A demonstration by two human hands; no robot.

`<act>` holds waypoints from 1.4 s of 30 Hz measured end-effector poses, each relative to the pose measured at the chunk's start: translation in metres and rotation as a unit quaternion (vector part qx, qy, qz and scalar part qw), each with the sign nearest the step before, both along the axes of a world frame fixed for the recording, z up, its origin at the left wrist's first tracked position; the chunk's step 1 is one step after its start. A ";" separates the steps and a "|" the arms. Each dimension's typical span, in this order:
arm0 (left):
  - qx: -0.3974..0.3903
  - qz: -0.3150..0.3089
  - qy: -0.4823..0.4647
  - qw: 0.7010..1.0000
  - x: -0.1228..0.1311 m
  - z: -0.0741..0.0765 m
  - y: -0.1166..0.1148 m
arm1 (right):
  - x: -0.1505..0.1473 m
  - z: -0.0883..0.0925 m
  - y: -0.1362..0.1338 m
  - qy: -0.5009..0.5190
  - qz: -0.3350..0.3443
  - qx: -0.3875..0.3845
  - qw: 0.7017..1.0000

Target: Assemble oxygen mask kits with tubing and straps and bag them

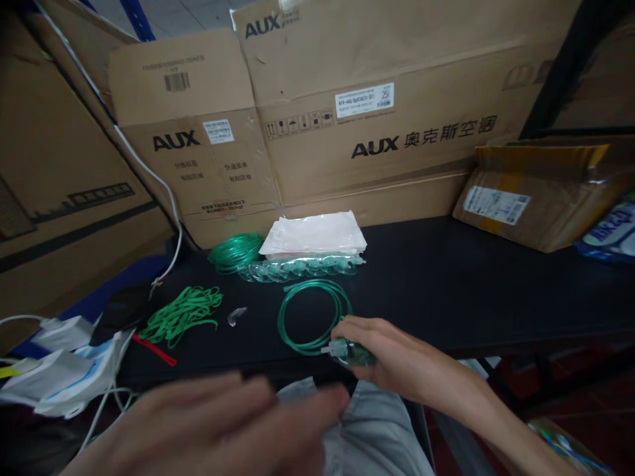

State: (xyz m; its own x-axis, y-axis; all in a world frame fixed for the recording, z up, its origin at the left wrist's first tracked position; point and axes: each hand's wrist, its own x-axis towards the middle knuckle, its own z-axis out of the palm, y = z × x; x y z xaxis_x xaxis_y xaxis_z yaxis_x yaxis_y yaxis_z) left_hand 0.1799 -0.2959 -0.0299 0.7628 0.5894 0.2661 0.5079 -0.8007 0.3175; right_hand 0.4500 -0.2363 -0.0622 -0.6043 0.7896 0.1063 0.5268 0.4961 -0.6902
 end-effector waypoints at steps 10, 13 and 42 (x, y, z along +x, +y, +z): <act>0.063 0.182 0.173 0.966 0.000 0.009 0.137 | 0.002 -0.001 0.000 0.033 0.015 0.020 0.999; 0.054 0.180 0.176 0.966 -0.002 -0.001 0.141 | 0.003 -0.002 -0.001 0.018 0.008 0.023 1.000; -0.097 0.096 -0.124 0.983 0.004 -0.041 0.093 | -0.023 -0.013 0.019 0.011 -0.093 0.025 0.995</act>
State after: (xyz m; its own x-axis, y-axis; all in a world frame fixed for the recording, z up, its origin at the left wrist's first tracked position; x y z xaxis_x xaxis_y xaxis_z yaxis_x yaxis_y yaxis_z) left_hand 0.1835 -0.2024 -0.0713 0.5580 0.7740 0.2992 0.5312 -0.6102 0.5879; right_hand 0.4266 -0.2178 -0.0753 -0.4445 0.8816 0.1588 0.5988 0.4243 -0.6793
